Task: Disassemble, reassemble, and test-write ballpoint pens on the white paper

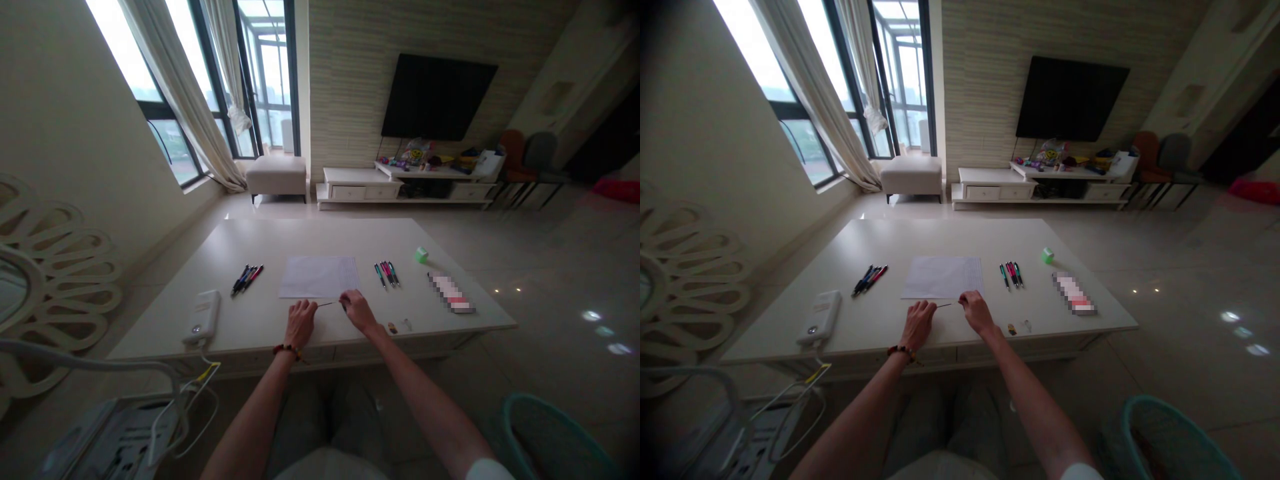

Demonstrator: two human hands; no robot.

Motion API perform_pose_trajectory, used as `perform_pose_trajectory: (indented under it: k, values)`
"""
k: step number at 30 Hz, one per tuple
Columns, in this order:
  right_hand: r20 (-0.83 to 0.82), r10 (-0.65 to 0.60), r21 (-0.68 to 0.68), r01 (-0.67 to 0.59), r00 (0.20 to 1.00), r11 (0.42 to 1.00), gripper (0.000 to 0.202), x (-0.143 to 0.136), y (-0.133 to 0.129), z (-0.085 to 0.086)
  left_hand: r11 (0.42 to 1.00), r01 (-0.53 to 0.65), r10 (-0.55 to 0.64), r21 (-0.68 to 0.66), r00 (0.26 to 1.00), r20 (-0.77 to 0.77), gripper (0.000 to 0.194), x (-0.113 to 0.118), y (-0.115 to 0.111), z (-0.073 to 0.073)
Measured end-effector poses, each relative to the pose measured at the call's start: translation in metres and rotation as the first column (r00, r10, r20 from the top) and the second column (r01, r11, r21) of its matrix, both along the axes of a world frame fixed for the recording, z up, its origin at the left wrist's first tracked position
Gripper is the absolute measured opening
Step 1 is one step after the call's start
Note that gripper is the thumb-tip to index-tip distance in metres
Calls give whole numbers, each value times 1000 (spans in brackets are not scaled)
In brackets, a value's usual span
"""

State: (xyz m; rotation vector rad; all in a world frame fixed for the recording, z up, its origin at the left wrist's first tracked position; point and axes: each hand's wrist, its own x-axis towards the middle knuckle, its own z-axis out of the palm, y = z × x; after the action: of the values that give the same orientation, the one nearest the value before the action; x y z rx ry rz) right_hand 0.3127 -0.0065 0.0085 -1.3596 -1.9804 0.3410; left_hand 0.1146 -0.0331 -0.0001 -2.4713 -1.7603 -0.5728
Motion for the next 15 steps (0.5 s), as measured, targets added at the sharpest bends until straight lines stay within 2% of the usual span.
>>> perform_pose_trajectory:
  k: [8, 15]
  values:
    - [-28, 77, 47, -75, 997, 996, 9, -2, 2, -4, 1000, -1, 0, -25, 1000, -25, 20, 0, 1, 0]
    - [-39, 67, 60, -65, 997, 996, 8, 0, 1, -7, 1000, 0, 0, -5, 1000, -12, 19, 0, 1, 0]
